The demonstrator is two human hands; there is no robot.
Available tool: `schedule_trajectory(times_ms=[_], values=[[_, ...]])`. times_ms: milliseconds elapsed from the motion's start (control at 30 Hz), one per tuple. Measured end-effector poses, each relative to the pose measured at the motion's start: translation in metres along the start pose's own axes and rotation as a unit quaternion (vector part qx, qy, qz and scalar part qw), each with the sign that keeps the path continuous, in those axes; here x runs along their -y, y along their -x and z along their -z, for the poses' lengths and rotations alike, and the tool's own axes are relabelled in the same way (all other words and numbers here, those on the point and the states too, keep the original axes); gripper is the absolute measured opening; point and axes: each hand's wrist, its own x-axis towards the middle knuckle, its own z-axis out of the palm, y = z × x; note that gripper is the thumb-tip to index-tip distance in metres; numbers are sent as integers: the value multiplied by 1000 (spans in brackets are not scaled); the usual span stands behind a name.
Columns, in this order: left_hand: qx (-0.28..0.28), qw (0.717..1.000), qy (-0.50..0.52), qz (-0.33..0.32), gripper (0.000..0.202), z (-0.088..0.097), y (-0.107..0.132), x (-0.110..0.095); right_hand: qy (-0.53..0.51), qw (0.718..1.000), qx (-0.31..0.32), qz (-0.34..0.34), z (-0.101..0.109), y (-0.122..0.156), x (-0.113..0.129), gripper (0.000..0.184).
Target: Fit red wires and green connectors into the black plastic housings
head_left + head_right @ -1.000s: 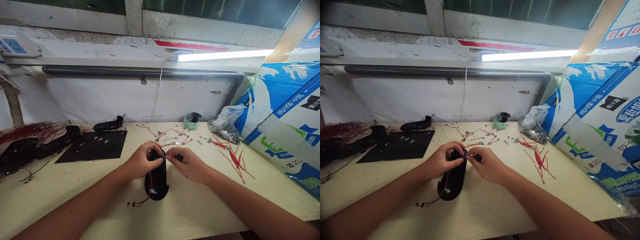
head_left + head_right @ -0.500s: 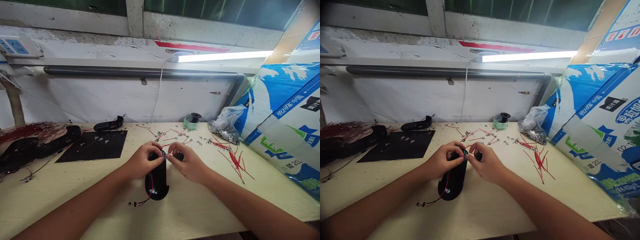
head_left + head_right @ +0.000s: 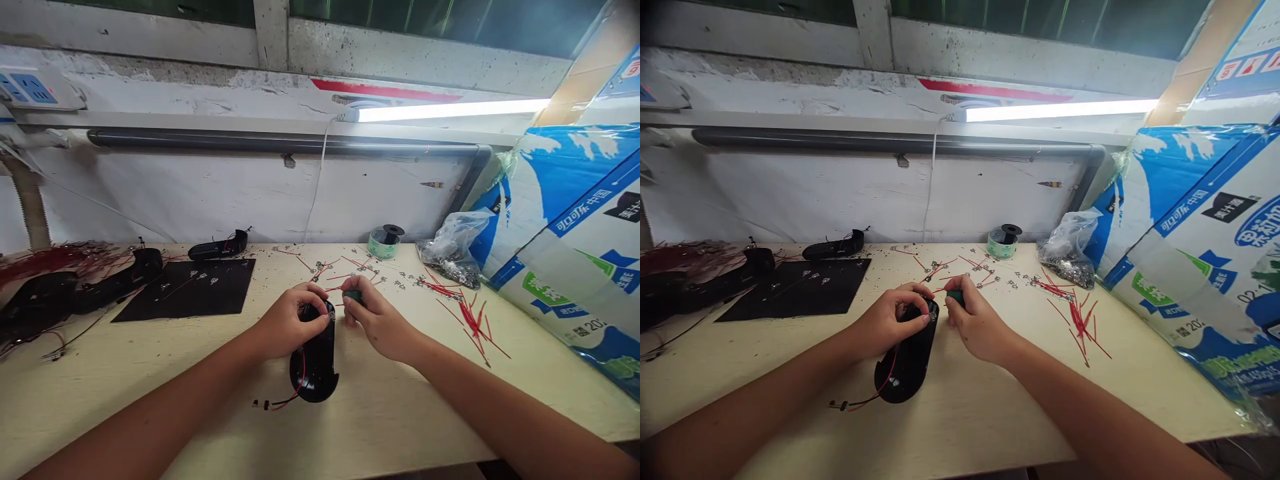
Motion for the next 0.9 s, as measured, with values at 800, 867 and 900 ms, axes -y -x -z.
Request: schedule_trajectory(times_ms=[800,867,900], values=[[24,999,11,-21,13,-1,-1,6,159,984,77,32,-6,6,1,32],[24,999,7,-20,13,-1,-1,7,152,985,72,27,-7,6,1,33],[24,999,6,-20,13,-1,-1,7,144,987,68,27,-7,6,1,32]])
